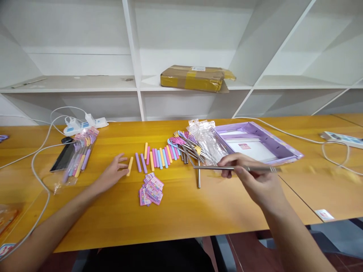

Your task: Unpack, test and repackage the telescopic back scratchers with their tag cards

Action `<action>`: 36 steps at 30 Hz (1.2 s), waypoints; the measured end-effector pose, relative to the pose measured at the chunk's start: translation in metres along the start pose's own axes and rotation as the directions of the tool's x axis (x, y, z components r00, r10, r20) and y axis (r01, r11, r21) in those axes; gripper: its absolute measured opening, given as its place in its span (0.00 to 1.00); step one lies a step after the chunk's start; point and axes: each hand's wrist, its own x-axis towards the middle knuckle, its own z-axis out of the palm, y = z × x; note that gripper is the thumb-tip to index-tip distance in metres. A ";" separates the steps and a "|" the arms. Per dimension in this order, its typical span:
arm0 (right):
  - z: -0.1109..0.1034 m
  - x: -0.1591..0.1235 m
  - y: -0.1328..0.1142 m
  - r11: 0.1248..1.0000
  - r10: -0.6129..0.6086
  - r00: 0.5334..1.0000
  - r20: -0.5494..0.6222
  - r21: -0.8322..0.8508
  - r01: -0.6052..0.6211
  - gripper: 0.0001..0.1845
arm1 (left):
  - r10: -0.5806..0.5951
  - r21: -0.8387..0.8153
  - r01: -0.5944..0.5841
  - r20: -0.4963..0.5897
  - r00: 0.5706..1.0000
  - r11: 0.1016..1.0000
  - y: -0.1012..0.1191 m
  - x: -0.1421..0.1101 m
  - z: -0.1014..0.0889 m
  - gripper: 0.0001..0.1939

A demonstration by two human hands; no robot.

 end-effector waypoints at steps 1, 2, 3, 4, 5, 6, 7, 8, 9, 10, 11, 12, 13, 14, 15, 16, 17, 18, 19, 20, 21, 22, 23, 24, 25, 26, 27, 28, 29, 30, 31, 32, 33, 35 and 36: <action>0.003 0.013 0.001 0.998 0.019 0.999 -0.030 -0.051 -0.021 0.27 | 0.017 -0.048 -0.017 0.004 1.000 0.999 -0.003 -0.001 0.002 0.41; 0.009 0.027 0.003 0.993 0.043 0.998 -0.037 -0.108 -0.047 0.25 | 0.044 -0.070 -0.044 0.003 0.999 0.997 -0.006 -0.001 0.002 0.40; 0.016 0.040 0.006 0.981 0.060 0.998 -0.025 -0.181 -0.064 0.24 | 0.073 -0.070 -0.072 0.002 0.997 0.995 -0.009 -0.002 0.001 0.39; 0.024 0.053 0.011 0.957 0.063 0.998 -0.013 -0.283 -0.064 0.22 | 0.097 -0.056 -0.097 0.001 0.995 0.994 -0.011 -0.002 -0.001 0.37; 0.034 0.065 0.018 0.919 0.069 0.997 0.036 -0.391 -0.050 0.19 | 0.117 -0.031 -0.117 -0.005 0.993 0.993 -0.012 -0.001 -0.005 0.35; 0.045 0.075 0.027 0.869 0.082 0.991 0.103 -0.494 -0.021 0.15 | 0.141 0.009 -0.141 -0.021 0.990 0.990 -0.013 0.000 -0.011 0.32; 0.056 0.082 0.036 0.806 0.107 0.980 0.168 -0.591 0.013 0.12 | 0.176 0.072 -0.172 -0.053 0.983 0.982 -0.014 0.002 -0.018 0.29; 0.068 0.088 0.047 0.734 0.145 0.965 0.218 -0.678 0.043 0.09 | 0.224 0.167 -0.206 -0.096 0.970 0.964 -0.014 0.004 -0.026 0.26; 0.079 0.091 0.057 0.661 0.189 0.948 0.256 -0.747 0.070 0.07 | 0.279 0.293 -0.229 -0.143 0.950 0.928 -0.015 0.007 -0.035 0.23; 0.088 0.091 0.067 0.597 0.231 0.931 0.284 -0.797 0.094 0.07 | 0.335 0.439 -0.227 -0.187 0.923 0.870 -0.015 0.011 -0.046 0.21; 0.097 0.090 0.075 0.549 0.262 0.916 0.304 -0.827 0.118 0.07 | 0.380 0.584 -0.192 -0.216 0.899 0.788 -0.017 0.015 -0.057 0.21; 0.103 0.087 0.083 0.521 0.276 0.905 0.324 -0.842 0.143 0.08 | 0.400 0.705 -0.123 -0.241 0.884 0.698 -0.019 0.018 -0.069 0.21; 0.107 0.084 0.089 0.510 0.270 0.901 0.339 -0.844 0.164 0.09 | 0.398 0.792 -0.041 -0.261 0.879 0.609 -0.023 0.022 -0.079 0.22; 0.110 0.080 0.094 0.509 0.249 0.906 0.342 -0.842 0.178 0.10 | 0.380 0.846 0.034 -0.274 0.884 0.531 -0.027 0.025 -0.089 0.23; 0.110 0.077 0.098 0.518 0.220 0.916 0.337 -0.836 0.183 0.11 | 0.348 0.876 0.099 -0.288 0.892 0.472 -0.031 0.027 -0.096 0.25; 0.109 0.074 0.102 0.533 0.185 0.928 0.324 -0.826 0.182 0.12 | 0.309 0.891 0.148 -0.299 0.903 0.429 -0.036 0.030 -0.102 0.27; 0.107 0.072 0.105 0.556 0.149 0.940 0.307 -0.812 0.177 0.13 | 0.270 0.897 0.186 -0.310 0.912 0.401 -0.039 0.032 -0.107 0.28; 0.105 0.070 0.107 0.581 0.115 0.951 0.287 -0.796 0.170 0.14 | 0.239 0.897 0.218 -0.325 0.915 0.385 -0.042 0.033 -0.110 0.29; 0.103 0.068 0.109 0.606 0.085 0.960 0.267 -0.779 0.163 0.15 | 0.221 0.893 0.247 -0.345 0.912 0.376 -0.044 0.034 -0.111 0.29; 0.101 0.067 0.111 0.629 0.059 0.967 0.248 -0.761 0.157 0.15 | 0.217 0.885 0.277 -0.374 0.902 0.373 -0.045 0.034 -0.113 0.30; 0.100 0.067 0.112 0.648 0.036 0.973 0.229 -0.746 0.152 0.15 | 0.223 0.876 0.301 -0.401 0.889 0.376 -0.045 0.034 -0.114 0.30; 0.100 0.066 0.114 0.663 0.014 0.978 0.210 -0.734 0.148 0.15 | 0.230 0.866 0.320 -0.426 0.875 0.384 -0.045 0.034 -0.116 0.30; 0.099 0.066 0.114 0.673 -0.008 0.981 0.192 -0.725 0.147 0.15 | 0.230 0.854 0.336 -0.447 0.865 0.397 -0.044 0.034 -0.119 0.29; 0.100 0.065 0.114 0.681 -0.029 0.984 0.176 -0.717 0.148 0.14 | 0.222 0.842 0.345 -0.462 0.859 0.414 -0.042 0.034 -0.121 0.28; 0.100 0.065 0.115 0.688 -0.050 0.985 0.163 -0.710 0.152 0.14 | 0.211 0.835 0.341 -0.461 0.862 0.431 -0.041 0.034 -0.124 0.27; 0.100 0.065 0.114 0.694 -0.070 0.986 0.155 -0.702 0.159 0.14 | 0.198 0.829 0.333 -0.456 0.868 0.448 -0.039 0.033 -0.126 0.26; 0.101 0.065 0.114 0.699 -0.089 0.985 0.150 -0.695 0.169 0.14 | 0.187 0.823 0.328 -0.453 0.872 0.463 -0.037 0.033 -0.128 0.25; 0.101 0.064 0.113 0.702 -0.106 0.984 0.146 -0.689 0.178 0.14 | 0.179 0.819 0.324 -0.450 0.875 0.475 -0.035 0.032 -0.130 0.26; 0.100 0.064 0.113 0.706 -0.122 0.983 0.141 -0.684 0.185 0.14 | 0.174 0.816 0.320 -0.446 0.878 0.481 -0.033 0.031 -0.130 0.26; 0.100 0.064 0.112 0.709 -0.135 0.982 0.133 -0.679 0.190 0.14 | 0.174 0.818 0.317 -0.443 0.879 0.481 -0.032 0.030 -0.130 0.27; 0.100 0.064 0.112 0.714 -0.144 0.982 0.123 -0.674 0.190 0.14 | 0.183 0.827 0.305 -0.430 0.884 0.473 -0.030 0.028 -0.129 0.27; 0.099 0.064 0.112 0.721 -0.148 0.982 0.114 -0.667 0.186 0.13 | 0.199 0.841 0.285 -0.411 0.890 0.460 -0.029 0.027 -0.128 0.27; 0.099 0.064 0.112 0.729 -0.146 0.984 0.102 -0.662 0.177 0.12 | 0.221 0.858 0.257 -0.383 0.897 0.445 -0.028 0.025 -0.127 0.27; 0.099 0.064 0.112 0.739 -0.134 0.987 0.089 -0.654 0.159 0.11 | 0.253 0.879 0.226 -0.353 0.901 0.421 -0.028 0.022 -0.125 0.26; 0.099 0.064 0.112 0.742 -0.126 0.988 0.088 -0.653 0.152 0.11 | 0.257 0.879 0.232 -0.359 0.897 0.417 -0.029 0.021 -0.125 0.25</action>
